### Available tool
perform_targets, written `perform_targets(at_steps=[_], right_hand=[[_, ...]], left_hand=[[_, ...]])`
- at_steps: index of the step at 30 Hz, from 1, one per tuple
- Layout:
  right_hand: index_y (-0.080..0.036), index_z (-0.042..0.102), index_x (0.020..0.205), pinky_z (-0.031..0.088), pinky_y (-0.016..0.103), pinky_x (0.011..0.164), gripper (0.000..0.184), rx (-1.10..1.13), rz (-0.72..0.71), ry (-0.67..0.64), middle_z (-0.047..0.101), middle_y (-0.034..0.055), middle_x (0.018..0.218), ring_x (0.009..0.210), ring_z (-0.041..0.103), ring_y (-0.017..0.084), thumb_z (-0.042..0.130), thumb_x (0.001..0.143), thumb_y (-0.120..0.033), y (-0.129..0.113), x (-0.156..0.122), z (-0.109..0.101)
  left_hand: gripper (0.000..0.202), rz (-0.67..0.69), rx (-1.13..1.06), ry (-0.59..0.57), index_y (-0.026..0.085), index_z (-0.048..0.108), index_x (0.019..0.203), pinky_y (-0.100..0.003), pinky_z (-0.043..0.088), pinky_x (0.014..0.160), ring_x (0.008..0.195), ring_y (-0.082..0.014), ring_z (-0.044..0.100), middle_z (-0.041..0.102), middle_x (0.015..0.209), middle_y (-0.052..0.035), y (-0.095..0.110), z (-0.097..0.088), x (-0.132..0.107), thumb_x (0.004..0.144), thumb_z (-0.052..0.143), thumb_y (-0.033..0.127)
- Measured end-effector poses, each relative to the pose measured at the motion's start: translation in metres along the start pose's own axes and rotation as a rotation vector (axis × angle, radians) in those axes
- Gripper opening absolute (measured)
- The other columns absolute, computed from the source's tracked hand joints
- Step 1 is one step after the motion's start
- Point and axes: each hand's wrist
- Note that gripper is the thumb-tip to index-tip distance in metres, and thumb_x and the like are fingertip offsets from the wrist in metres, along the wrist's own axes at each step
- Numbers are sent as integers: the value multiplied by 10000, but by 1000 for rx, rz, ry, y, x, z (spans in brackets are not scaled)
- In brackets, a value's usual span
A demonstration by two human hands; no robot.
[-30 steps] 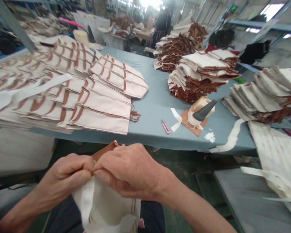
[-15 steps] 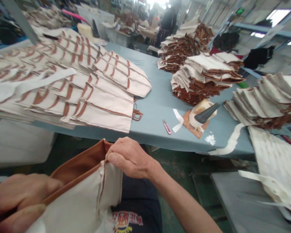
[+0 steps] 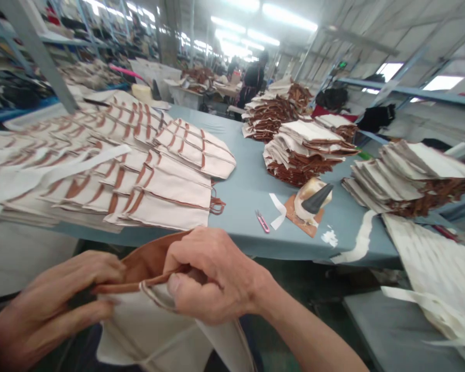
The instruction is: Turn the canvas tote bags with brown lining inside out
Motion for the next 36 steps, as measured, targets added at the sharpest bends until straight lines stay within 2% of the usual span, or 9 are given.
perform_targets(at_steps=[2,4,8,15,19,23,27,32,36], right_hand=[[-230,538,720,355,285,618,149,-5,70,-38,519,-53,624,575,472,129,526,867,-207,-2,4,-3],[-231,529,712,327,282,599,145,-14,127,-53,502,-56,616,565,469,126,523,856,-219,-2,3,-3],[-238,477,709,308,269,587,136,-12,115,-33,454,-77,600,542,423,109,527,822,-180,-3,-4,1],[-242,503,724,334,274,614,138,-65,127,-2,484,-72,598,556,423,121,528,838,-169,-2,-11,9],[-237,519,762,335,276,637,112,-66,69,-3,514,-73,629,576,436,117,528,837,-155,4,-15,12],[-236,537,781,339,276,634,100,-57,74,-25,525,-72,646,577,449,116,530,838,-154,11,-19,13],[-231,547,774,363,259,627,109,1,152,-42,513,-72,647,582,457,115,544,867,-176,17,-25,13],[-206,653,852,368,223,545,100,170,296,-116,571,-73,661,530,453,101,577,917,-208,25,-31,10],[-202,703,899,462,280,700,94,10,121,-44,690,-30,724,637,586,139,618,938,-209,25,-33,8]], left_hand=[[262,32,-34,23,307,763,1133,-284,586,1066,1118,-238,764,835,1106,-4,7,8,11,1138,623,529],[164,50,-67,24,302,751,1174,-289,562,1134,1184,-234,758,834,1158,-10,18,16,19,1137,634,411],[189,27,-215,-19,282,731,1134,-219,600,925,988,-174,774,818,1058,9,41,24,34,1141,543,262],[192,25,-267,-24,272,687,1024,-182,532,761,808,-109,731,759,902,65,62,27,43,1119,552,173],[202,40,-244,-46,267,673,1002,-175,499,745,766,-82,713,734,864,86,60,26,43,1132,560,161],[209,43,-227,-142,289,699,1133,-142,511,800,851,-73,750,773,960,85,49,23,39,1169,539,159],[248,143,-61,-112,266,698,1157,-213,534,918,952,-137,778,804,1041,18,46,24,39,1188,483,147],[237,138,-92,-92,251,702,1052,-221,516,746,783,-119,755,771,889,42,54,29,49,1107,524,103],[225,37,-167,-82,257,732,965,-195,477,633,654,-93,697,762,798,76,53,32,53,1040,571,119]])
Point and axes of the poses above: each hand's wrist, its own x-axis towards the middle knuckle, its own z-axis out of the palm, y = z × x
